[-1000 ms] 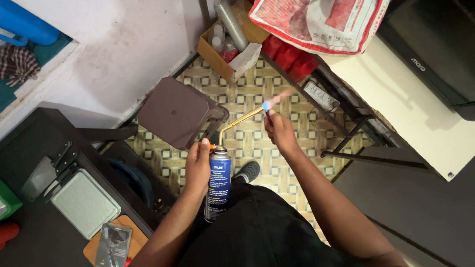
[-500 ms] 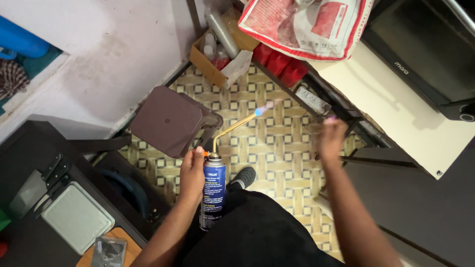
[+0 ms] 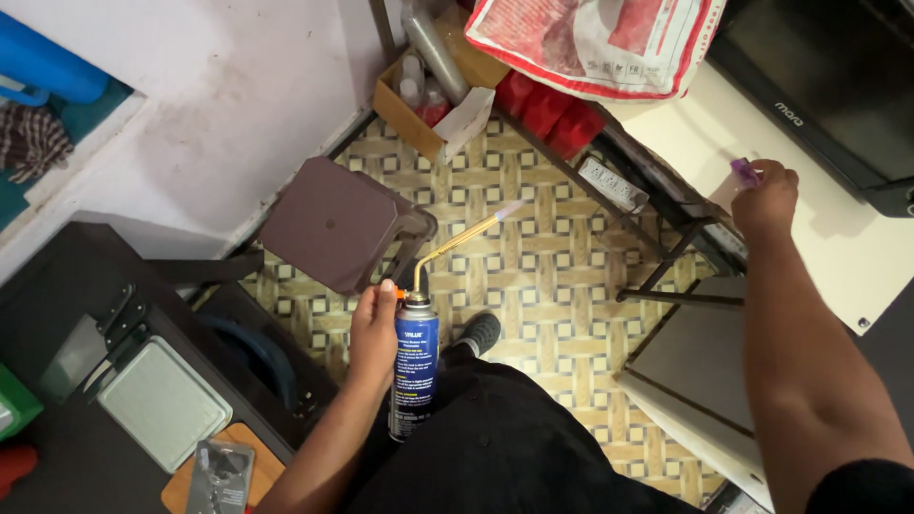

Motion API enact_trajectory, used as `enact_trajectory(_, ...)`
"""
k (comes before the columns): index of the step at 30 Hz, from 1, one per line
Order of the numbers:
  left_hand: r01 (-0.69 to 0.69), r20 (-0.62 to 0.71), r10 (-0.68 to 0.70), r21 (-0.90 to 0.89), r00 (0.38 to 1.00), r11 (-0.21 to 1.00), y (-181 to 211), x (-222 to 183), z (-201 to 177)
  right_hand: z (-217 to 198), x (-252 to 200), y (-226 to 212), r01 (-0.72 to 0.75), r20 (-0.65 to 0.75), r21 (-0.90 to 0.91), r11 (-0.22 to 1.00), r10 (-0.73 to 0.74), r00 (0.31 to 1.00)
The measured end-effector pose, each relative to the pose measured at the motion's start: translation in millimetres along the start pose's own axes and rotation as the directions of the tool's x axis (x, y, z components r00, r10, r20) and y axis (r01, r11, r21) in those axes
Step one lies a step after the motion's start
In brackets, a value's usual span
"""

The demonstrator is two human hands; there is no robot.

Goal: The person is assembling a blowtorch by attaching the nozzle to the gas canister.

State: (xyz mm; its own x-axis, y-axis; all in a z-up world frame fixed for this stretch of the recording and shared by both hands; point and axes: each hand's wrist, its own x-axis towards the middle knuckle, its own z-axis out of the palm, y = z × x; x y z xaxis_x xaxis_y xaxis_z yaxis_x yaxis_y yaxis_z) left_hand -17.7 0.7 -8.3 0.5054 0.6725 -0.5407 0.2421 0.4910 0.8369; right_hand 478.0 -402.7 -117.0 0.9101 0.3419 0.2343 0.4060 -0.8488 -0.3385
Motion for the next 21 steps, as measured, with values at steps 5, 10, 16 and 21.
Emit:
enact_trajectory(5, -0.007, 0.003, 0.007, 0.007, 1.000, 1.000, -0.1, -2.1, -0.5, -8.3, 0.0, -18.1, -0.085, -0.002, 0.019, 0.996, 0.085, 0.996)
enact_trajectory(10, 0.121, -0.017, -0.120, 0.032, 0.993, 0.992, 9.9, -7.4, 3.6, -8.2, 1.0, -17.4, -0.076, -0.018, -0.020, 0.997, 0.076, 0.997)
enact_trajectory(16, 0.047, -0.002, -0.047, 0.010, 0.999, 0.999, 3.6, -3.6, 0.5, -19.3, 3.6, -31.2, -0.137, 0.030, -0.052, 0.989, 0.138, 0.990)
enact_trajectory(21, 0.064, -0.018, -0.064, 0.049, 0.998, 0.997, 15.5, -6.8, 2.6, -18.2, 5.6, -35.7, -0.186, 0.062, -0.065, 0.980, 0.190, 0.980)
